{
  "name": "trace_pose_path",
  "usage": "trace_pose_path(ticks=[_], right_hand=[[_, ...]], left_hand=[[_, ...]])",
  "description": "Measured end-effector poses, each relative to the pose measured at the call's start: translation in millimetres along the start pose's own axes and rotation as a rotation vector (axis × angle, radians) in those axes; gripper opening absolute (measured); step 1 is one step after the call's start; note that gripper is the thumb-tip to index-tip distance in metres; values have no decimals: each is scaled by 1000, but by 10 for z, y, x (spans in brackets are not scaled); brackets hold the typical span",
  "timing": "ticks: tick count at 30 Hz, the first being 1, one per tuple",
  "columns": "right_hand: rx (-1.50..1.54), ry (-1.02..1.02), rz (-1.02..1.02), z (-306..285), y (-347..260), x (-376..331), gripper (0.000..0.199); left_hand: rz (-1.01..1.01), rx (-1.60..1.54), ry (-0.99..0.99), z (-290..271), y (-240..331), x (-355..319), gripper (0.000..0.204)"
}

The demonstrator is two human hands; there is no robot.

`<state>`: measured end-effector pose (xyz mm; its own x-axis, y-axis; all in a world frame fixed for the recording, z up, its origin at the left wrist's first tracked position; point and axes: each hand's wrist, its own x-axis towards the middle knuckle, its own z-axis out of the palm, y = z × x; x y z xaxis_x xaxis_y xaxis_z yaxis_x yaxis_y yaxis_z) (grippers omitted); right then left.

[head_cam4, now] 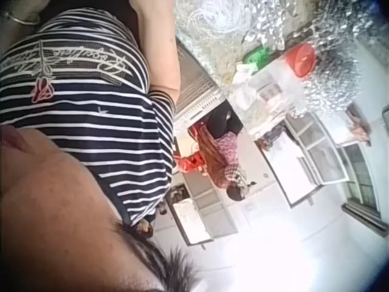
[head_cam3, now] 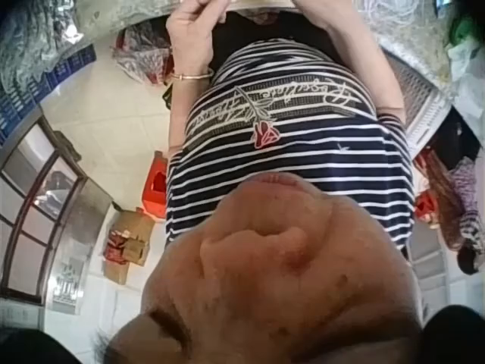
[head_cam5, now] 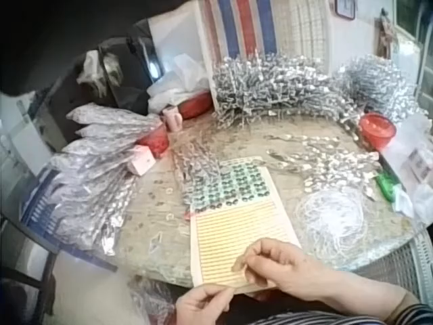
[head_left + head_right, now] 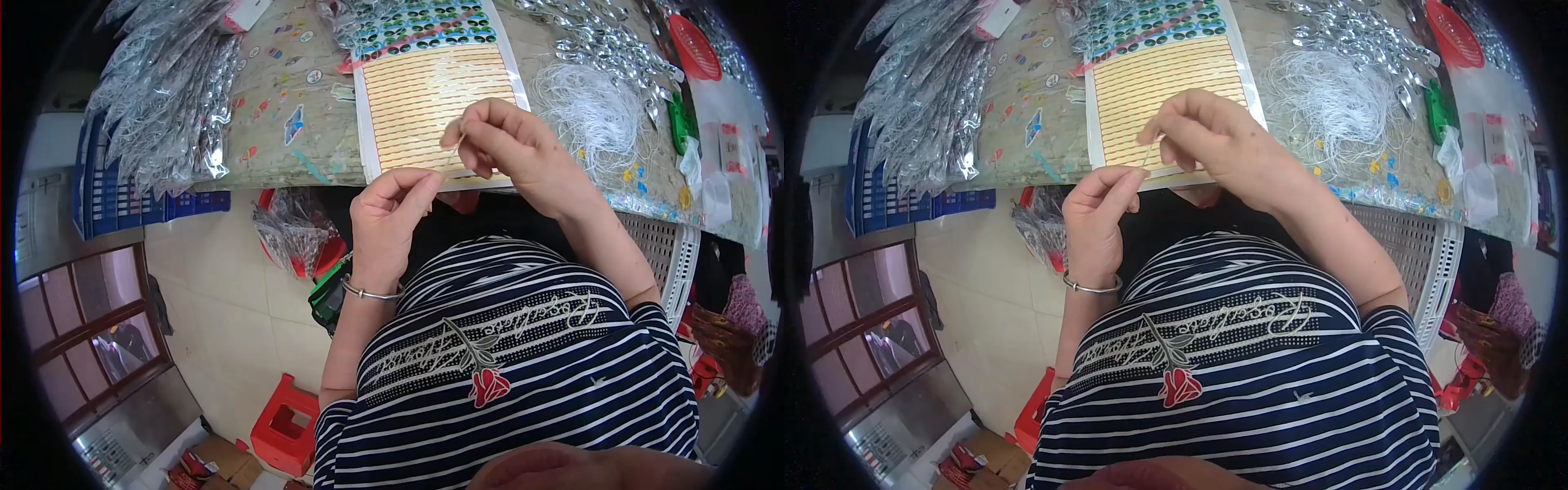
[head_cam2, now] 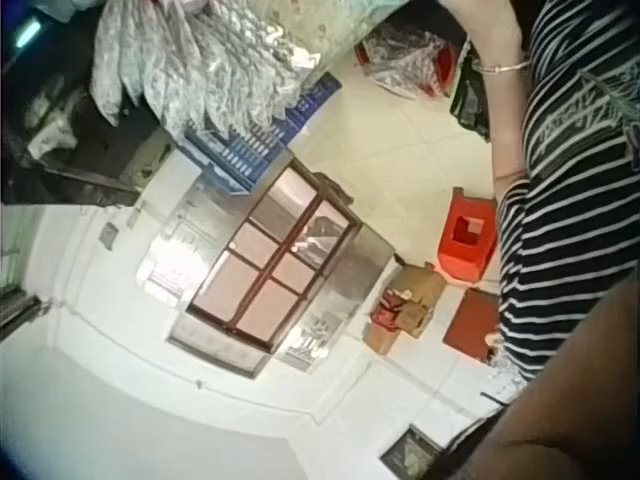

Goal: Apply stickers to small decorative toy components from a sticker sheet.

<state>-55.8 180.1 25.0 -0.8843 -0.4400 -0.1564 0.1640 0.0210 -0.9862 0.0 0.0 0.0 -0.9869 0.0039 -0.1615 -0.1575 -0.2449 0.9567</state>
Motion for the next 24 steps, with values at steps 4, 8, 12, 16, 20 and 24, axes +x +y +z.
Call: trace_pose_path(ticks=[4, 8, 12, 16, 20, 24], right_hand=[[298, -3, 83, 26, -45, -12, 14], [416, 123, 6, -287, -42, 110, 13], [400, 166, -46, -338, -100, 125, 12], [424, 108, -14, -266, -73, 149, 12], [422, 165, -21, -347, -98, 227, 13], [302, 160, 25, -454, -52, 277, 14]], left_hand=[[-64, 112, -52, -16, -7, -22, 8], [-66, 154, -139, -152, -40, -51, 9], [-86, 131, -231, -211, -153, -93, 16], [-242, 95, -296, -220, -259, -152, 36], [-348, 212, -255, -499, -420, -291, 27], [-449, 342, -54, -690, -308, -411, 17]])
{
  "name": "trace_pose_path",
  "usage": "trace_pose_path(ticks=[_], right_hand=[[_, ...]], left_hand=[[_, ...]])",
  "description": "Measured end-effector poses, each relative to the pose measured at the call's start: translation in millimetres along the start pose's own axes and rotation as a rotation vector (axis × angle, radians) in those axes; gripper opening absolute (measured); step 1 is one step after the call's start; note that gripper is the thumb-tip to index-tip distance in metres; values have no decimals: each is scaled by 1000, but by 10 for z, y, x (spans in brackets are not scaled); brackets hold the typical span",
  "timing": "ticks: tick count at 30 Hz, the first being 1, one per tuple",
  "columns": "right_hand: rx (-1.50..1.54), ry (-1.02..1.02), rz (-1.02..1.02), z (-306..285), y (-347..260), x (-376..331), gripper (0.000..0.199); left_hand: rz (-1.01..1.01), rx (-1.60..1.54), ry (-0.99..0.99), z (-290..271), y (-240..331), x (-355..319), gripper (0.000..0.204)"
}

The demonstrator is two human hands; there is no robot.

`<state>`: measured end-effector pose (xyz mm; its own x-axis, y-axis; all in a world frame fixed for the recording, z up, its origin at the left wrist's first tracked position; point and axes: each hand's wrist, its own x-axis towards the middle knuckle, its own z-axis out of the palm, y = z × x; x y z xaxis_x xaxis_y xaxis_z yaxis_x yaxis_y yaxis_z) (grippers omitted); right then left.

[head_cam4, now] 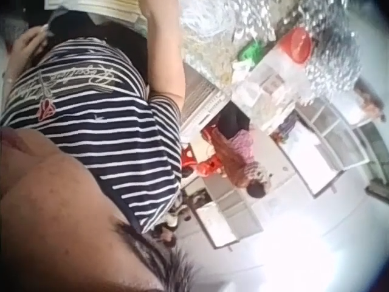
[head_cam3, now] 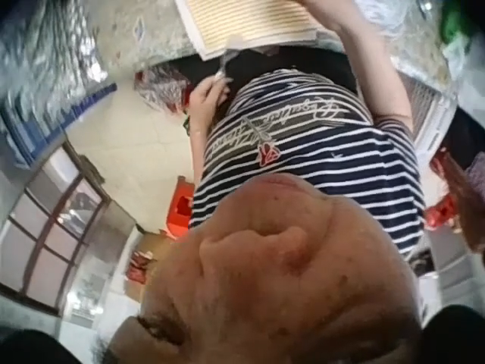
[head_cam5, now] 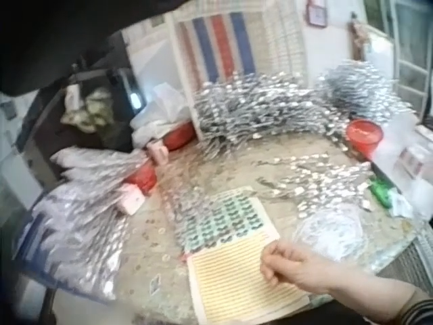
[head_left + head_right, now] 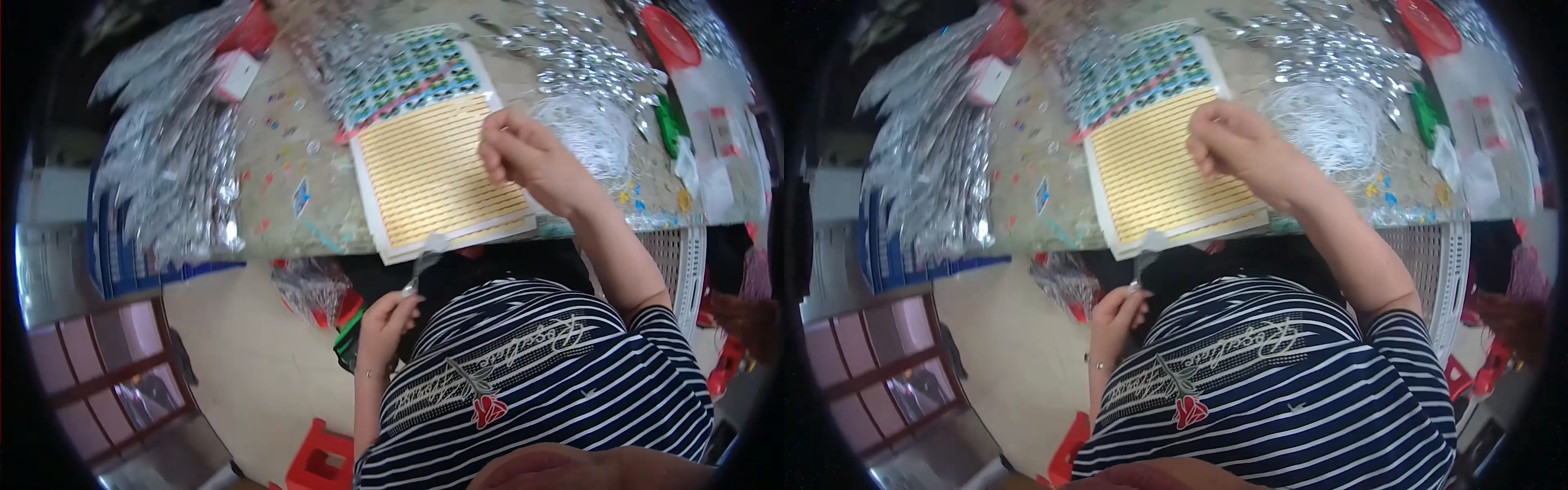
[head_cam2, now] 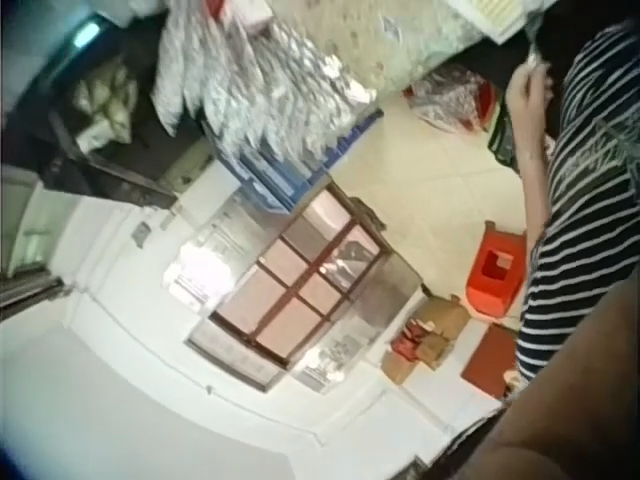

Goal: Apply stickers to small decorative toy components from a sticker sheet.

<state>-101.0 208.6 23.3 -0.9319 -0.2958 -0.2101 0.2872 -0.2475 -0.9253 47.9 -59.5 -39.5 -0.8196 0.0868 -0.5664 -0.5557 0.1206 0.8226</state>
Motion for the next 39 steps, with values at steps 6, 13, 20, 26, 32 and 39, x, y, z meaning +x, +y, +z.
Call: trace_pose_path(ticks=[6, 13, 20, 26, 32, 39], right_hand=[[-239, -42, -3, -197, -19, 79, 22], [-1203, 331, -463, -1178, -288, 650, 20], [-1759, 514, -560, -1652, -193, 1044, 19], [-1714, 457, -447, -1802, -249, 1115, 10], [-1638, 470, -628, -1711, -602, 984, 12], [-882, 400, -481, -1071, -853, 583, 15]], left_hand=[[268, -71, 431, -322, 313, 355, 19], [669, 713, 630, -1018, 607, 1088, 24], [508, 775, 616, -1091, 692, 1529, 35], [623, 960, 795, -874, 743, 1558, 42], [691, 698, 750, -640, 829, 1230, 45], [854, 426, 782, -150, 602, 876, 37]])
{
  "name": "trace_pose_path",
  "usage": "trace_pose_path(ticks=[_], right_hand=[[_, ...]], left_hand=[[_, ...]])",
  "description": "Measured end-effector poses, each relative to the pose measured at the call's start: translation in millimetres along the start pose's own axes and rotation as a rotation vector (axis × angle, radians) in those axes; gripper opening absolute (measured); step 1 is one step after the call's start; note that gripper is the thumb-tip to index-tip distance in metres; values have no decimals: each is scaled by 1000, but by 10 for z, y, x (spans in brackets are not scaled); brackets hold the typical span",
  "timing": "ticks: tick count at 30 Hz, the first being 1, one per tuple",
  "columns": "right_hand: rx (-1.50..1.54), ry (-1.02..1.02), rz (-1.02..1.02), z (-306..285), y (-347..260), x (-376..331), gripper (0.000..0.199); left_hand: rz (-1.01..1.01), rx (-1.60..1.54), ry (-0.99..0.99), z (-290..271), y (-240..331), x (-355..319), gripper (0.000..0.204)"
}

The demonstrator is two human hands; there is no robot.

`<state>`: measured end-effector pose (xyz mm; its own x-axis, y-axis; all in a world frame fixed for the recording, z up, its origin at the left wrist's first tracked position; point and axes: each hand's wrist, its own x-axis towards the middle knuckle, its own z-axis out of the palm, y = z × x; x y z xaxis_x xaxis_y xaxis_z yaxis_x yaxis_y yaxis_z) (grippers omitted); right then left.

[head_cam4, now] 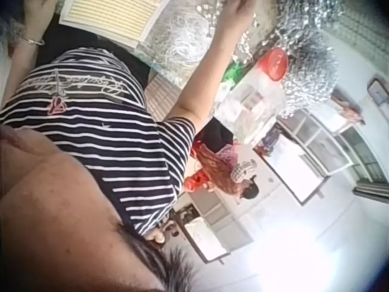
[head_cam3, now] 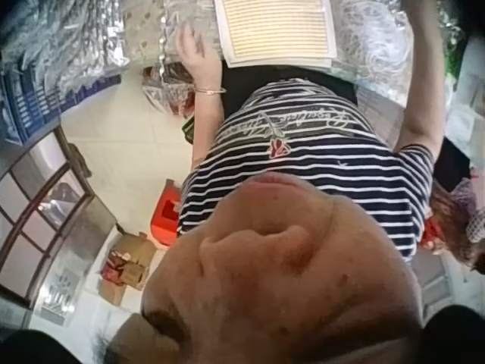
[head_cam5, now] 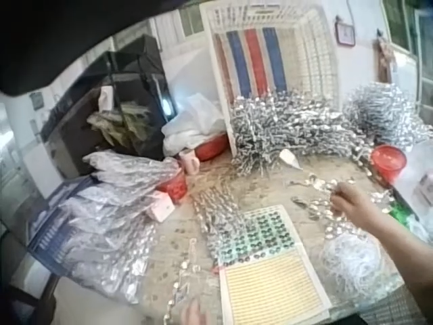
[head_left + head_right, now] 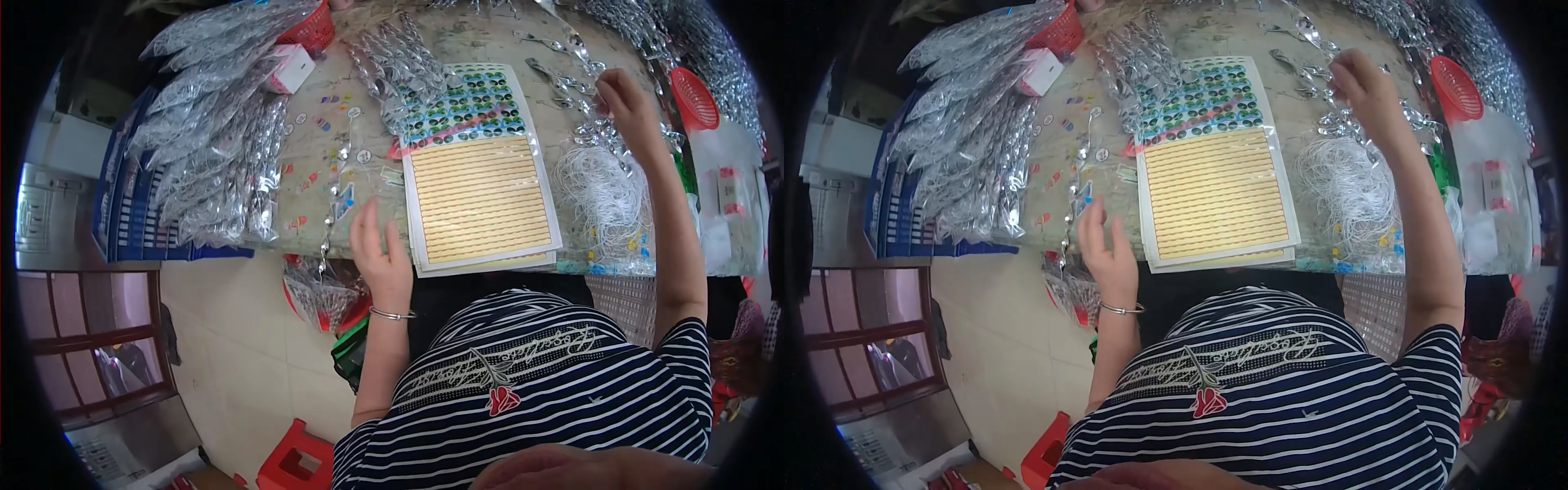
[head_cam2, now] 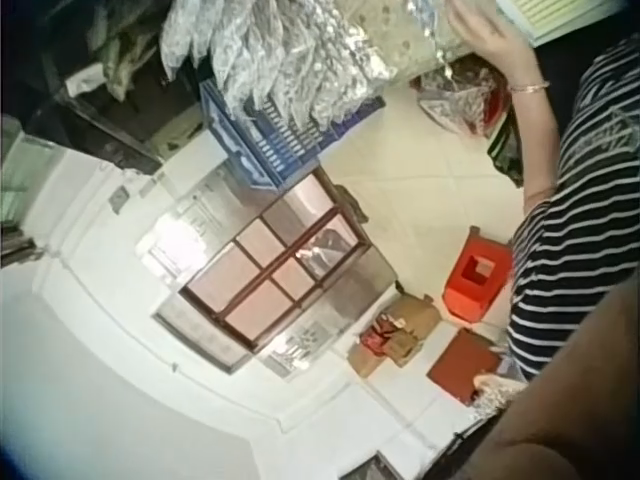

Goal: Apply stickers to small decorative toy components from a sticker sheet.

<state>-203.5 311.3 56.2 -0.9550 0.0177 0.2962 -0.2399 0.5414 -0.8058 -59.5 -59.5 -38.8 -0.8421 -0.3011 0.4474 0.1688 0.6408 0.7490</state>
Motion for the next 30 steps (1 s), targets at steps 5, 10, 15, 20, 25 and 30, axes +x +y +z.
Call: trace_pose_path(ticks=[5, 10, 15, 20, 25, 30], right_hand=[[268, -262, 281, 366, -646, -723, 15], [345, -405, 397, 587, -775, -1246, 11], [434, -435, 596, 687, -785, -1467, 11], [566, -539, 560, 964, -907, -1475, 15], [592, -401, 483, 991, -874, -1492, 15], [392, -260, 259, 1103, -902, -1527, 15]], left_hand=[[70, 130, 78, -127, -183, -74, 41], [68, 470, 95, -512, -472, 73, 48], [-14, -67, 102, -151, -143, 169, 34], [7, -880, -394, 451, 379, 160, 63], [-158, -1100, -473, 626, 696, 378, 60], [-359, -1017, -502, 617, 998, 588, 51]])
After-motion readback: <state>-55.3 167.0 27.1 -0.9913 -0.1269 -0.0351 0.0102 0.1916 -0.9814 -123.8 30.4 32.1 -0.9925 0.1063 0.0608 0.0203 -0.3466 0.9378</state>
